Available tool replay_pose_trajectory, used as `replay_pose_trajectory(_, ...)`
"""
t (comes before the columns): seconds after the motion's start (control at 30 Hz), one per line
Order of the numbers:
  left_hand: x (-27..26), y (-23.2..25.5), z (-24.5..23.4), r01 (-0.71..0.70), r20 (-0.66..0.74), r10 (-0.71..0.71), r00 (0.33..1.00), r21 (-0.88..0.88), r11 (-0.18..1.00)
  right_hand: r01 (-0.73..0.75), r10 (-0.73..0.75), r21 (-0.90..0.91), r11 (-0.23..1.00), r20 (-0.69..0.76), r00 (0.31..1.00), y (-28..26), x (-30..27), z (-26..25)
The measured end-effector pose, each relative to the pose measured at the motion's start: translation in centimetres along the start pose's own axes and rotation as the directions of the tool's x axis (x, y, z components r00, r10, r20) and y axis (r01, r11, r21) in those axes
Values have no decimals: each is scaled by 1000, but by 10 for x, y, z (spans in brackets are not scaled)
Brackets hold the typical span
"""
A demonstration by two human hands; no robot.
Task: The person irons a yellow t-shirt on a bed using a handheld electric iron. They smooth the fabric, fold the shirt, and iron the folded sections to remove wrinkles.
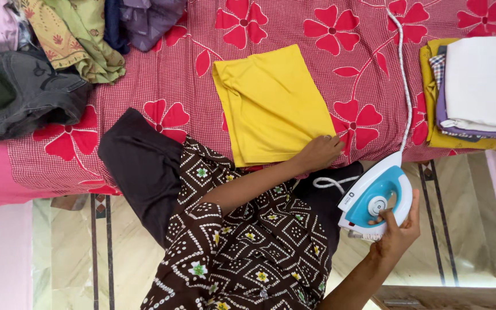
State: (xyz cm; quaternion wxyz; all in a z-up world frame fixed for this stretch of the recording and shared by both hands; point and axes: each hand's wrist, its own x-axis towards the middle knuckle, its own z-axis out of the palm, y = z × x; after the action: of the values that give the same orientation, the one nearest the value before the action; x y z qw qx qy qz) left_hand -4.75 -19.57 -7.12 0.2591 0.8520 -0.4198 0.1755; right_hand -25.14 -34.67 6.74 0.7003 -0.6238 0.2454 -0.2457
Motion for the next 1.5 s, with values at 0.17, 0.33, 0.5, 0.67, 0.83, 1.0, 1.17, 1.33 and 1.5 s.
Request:
replay_pose_trajectory(0.17, -30, -8, -76, 108, -85, -125, 989, -177, 978, 7, -8, -53, 999, -25, 1000, 4, 5, 2)
replay_pose_trajectory(0.33, -63, -65, -159, 498, -42, -528, 848, -276, 822, -5, 7, -71, 997, 28, 1000, 6, 10, 23)
replay_pose_trajectory(0.5, -80, -149, -206, 646, -188, -697, 692, -269, 715, 226, -169, -222, 948, 251, 953, -2, 50, 57)
replay_pose_trajectory(0.67, -87, -234, -195, 710, -289, -773, 564, -307, 633, 541, -321, -476, 693, 468, 823, -9, 145, 107)
replay_pose_trajectory(0.83, -96, -265, -177, 629, -221, -859, 461, -601, 493, 602, -292, -617, 508, 534, 793, 17, 231, 157)
replay_pose_trajectory(1.0, -87, -261, -185, 665, -111, -874, 473, -605, 437, 819, -694, -573, -4, 591, 410, 40, 234, 213)
replay_pose_trajectory(1.17, -87, -256, -185, 658, -91, -892, 444, -643, 393, 761, -424, -336, 554, 673, 606, 87, 247, 305)
replay_pose_trajectory(1.33, -89, -253, -181, 658, -133, -869, 477, -601, 453, 650, -158, -604, 461, 665, 730, 161, 287, 365)
replay_pose_trajectory(1.5, -85, -263, -184, 620, -42, -882, 469, -695, 363, 495, -89, -672, 551, 542, 836, 178, 301, 377)
